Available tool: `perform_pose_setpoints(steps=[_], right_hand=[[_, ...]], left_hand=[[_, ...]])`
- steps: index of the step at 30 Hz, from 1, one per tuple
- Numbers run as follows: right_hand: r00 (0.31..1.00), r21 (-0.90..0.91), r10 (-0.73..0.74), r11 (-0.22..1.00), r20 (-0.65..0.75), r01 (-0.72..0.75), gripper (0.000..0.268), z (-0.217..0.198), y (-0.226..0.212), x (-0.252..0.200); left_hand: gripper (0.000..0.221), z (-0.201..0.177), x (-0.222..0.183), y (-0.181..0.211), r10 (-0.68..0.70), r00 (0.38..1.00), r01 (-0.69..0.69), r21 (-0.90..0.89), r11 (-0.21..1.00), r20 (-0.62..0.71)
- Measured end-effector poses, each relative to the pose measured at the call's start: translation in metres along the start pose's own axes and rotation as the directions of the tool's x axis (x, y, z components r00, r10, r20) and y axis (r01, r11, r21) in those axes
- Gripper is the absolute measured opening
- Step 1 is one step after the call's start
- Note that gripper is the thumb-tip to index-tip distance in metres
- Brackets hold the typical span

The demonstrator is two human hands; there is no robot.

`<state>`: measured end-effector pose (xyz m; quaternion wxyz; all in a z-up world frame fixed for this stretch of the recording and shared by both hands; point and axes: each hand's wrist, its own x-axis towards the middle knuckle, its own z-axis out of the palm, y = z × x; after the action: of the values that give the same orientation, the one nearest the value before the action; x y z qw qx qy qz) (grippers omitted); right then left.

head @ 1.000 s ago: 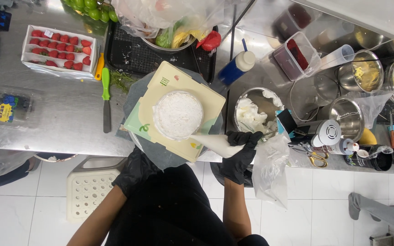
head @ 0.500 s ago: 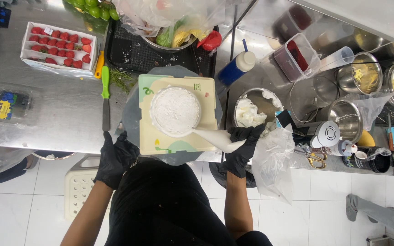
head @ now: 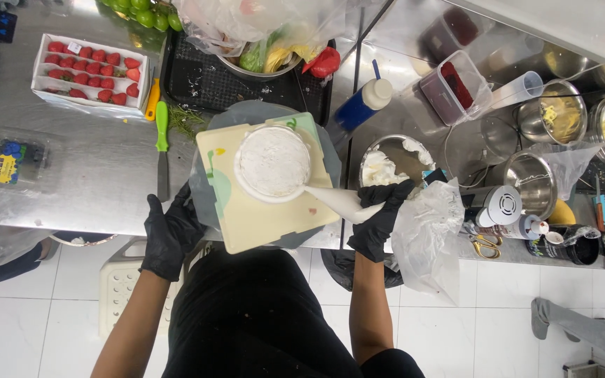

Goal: Apply and smooth white icing on top of a small cake using a piping bag and a long spatula.

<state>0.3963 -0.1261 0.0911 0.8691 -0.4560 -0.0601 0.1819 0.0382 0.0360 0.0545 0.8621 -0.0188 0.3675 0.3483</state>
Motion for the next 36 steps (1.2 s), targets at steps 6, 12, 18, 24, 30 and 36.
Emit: perform_pose_setpoints(steps=[6, 12, 18, 24, 30, 36], right_hand=[[0.999, 0.039, 0.017, 0.999, 0.039, -0.019, 0.039, -0.008, 0.003, 0.008], [0.998, -0.017, -0.017, 1.0, -0.068, 0.016, 0.024, -0.016, 0.004, 0.015], [0.999, -0.07, -0.034, 0.997, -0.032, 0.032, 0.017, -0.021, -0.002, 0.014], [0.999, -0.03, 0.041, 0.999, 0.006, -0.04, 0.021, -0.017, -0.009, 0.007], [0.993, 0.021, 0.096, 0.995, 0.065, -0.098, 0.036, 0.011, -0.059, -0.001], [0.925, 0.205, 0.254, 0.926, 0.284, -0.317, 0.049, 0.013, -0.101, -0.002]], left_hand=[[0.088, -0.059, 0.023, -0.03, -0.004, 0.56, 0.275, -0.182, 0.944, 0.828], [0.098, 0.025, -0.029, -0.016, -0.071, 0.987, 0.141, 0.577, 0.805, -0.143], [0.093, -0.038, 0.022, 0.004, 0.104, 0.994, -0.107, 0.189, 0.976, 0.025], [0.093, -0.032, 0.0, -0.015, 0.063, 0.998, -0.058, 0.388, 0.92, -0.002], [0.099, 0.004, -0.014, -0.009, 0.033, 0.995, 0.018, 0.477, 0.879, -0.098], [0.095, 0.011, -0.02, -0.007, 0.021, 0.998, 0.007, 0.472, 0.882, -0.054]])
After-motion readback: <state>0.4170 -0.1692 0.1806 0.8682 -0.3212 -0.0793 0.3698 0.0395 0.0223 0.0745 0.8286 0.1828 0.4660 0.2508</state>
